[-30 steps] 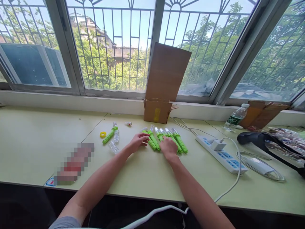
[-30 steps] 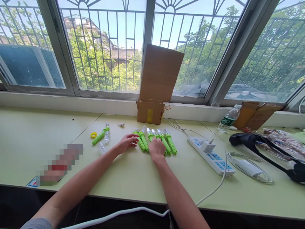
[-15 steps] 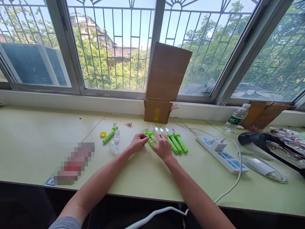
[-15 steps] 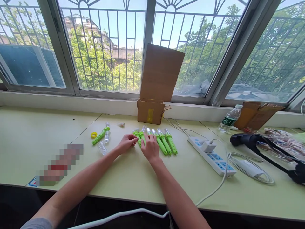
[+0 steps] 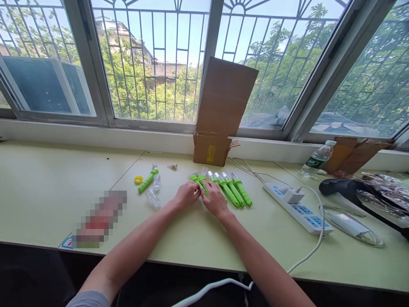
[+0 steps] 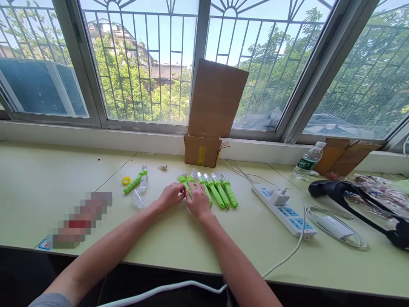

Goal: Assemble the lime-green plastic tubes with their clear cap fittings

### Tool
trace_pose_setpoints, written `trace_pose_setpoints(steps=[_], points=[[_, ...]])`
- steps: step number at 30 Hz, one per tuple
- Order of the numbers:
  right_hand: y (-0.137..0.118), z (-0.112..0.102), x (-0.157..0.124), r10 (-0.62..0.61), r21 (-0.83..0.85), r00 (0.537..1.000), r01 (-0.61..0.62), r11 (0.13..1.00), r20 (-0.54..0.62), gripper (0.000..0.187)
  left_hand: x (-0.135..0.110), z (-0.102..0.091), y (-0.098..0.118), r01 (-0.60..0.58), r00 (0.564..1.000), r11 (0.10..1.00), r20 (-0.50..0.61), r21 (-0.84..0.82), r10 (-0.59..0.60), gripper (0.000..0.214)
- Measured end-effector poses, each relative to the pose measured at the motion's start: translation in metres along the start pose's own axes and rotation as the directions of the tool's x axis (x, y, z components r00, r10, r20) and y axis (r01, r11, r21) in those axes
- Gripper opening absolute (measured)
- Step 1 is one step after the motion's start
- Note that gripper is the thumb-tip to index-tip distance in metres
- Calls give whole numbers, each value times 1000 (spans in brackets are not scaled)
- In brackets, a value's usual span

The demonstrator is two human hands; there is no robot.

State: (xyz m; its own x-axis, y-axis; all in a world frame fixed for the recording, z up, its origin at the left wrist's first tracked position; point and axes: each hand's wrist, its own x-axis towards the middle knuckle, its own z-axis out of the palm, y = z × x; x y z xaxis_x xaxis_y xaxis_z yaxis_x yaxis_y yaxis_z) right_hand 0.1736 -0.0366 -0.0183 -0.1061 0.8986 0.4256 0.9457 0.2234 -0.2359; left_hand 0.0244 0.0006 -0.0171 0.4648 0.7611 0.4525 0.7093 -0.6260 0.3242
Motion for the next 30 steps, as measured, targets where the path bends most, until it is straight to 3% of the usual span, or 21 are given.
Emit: trace_pose_setpoints(steps=[4,9,20,23,27,30], points=[[1,5,1,-19,3,999,19,1000,31,49,1,-4,0,-7,1000,992,9,122,6,17],[1,6,0,-25,-20,997,27,999,73,50,4,-15,-3,36,999,990,-33,139,-32,19],[-4,1,0,-20,-22,988,23,999,150,54,10,-45,-14,253,962,937,-162,240,-219,30],[-4,1,-1,-7,-4,986,7,1000,167,55,10,-56,-27,420,904,855,-227,305,-363,34],[-4,0,-2,0,10,986,-2,1000,168,56,8,-66,-54,623,780,706,-334,336,-530,38],[-4,-1,-3,0,10,987,-1,1000,162,56,5,-67,-75,719,693,629,-354,294,-628,43]])
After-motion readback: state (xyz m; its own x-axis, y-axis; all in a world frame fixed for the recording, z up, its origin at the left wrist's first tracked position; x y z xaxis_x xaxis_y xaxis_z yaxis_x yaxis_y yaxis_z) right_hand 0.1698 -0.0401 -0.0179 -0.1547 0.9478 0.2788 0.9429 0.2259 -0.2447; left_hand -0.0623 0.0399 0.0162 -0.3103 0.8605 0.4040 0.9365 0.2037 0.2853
